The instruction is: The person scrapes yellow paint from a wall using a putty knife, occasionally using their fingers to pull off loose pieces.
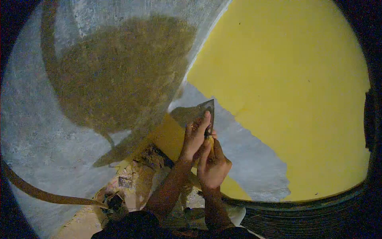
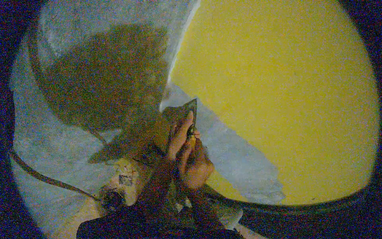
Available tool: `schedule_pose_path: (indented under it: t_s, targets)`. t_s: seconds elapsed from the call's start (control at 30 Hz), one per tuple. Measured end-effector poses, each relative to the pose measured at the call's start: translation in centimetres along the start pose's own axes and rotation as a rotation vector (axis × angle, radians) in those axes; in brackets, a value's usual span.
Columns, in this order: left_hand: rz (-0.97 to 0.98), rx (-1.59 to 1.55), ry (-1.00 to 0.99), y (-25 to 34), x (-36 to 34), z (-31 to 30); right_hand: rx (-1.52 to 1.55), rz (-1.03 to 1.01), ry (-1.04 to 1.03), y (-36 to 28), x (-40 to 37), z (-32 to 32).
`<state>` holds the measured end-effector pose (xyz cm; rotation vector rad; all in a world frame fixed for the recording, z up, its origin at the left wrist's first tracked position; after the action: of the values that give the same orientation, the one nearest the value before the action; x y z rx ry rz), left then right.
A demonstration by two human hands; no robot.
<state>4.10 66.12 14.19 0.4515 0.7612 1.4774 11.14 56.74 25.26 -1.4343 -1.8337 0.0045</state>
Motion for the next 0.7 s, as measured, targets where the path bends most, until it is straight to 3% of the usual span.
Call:
schedule_pose_path:
  t_s: [0.17,0.23,0.3,0.37,0.4,0.5,0.53,0.63,0.7]
  targets:
    - [0.009,0.090,0.072,1.0,0.8,-0.4,-0.029,0.024,-0.016,0.1,0.8,0.9]
    - [-0.149,-0.020,-0.001,2.2,0.3,-0.1,0.036,-0.006,-0.042,-0.3,0.8,1.9]
    - [-0.111,0.076,0.025,1.6,1.2,-1.1,0.003,-0.005,-0.056,-0.2,0.5,2.4]
    - [0.112,0.124,0.058,3.4,0.3,-0.6,-0.026,-0.021,-0.067,0.2,0.4,2.6]
    - [0.015,0.112,0.105,2.6,-0.1,-0.4,-0.046,-0.059,-0.020,0.4,0.5,2.1]
    - [0.064,0.248,0.067,3.4,-1.0,0.3,-0.035,-0.062,0.016,0.0,0.4,0.5]
    - [0.017,0.116,0.102,2.4,-1.1,0.6,-0.004,-0.006,-0.013,0.2,0.2,0.3]
    - [-0.049,0.125,0.018,1.8,-0.7,1.2,-0.073,-0.058,0.021,0.1,0.4,-0.1]
    - [0.043,0.196,0.013,4.0,-1.3,2.0,-0.081,-0.033,0.019,0.7,0.4,0.3]
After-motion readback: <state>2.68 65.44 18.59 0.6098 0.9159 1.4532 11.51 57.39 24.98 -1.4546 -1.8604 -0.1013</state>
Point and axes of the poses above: each hand's wrist, its own x-axis towards the middle knuckle, its own z-axis out of the palm, y = z × x, the point moved 8 cm from there along x, towards the middle knuckle, and after that the axes turned 3 degrees about -z, right-handed, at the moved point
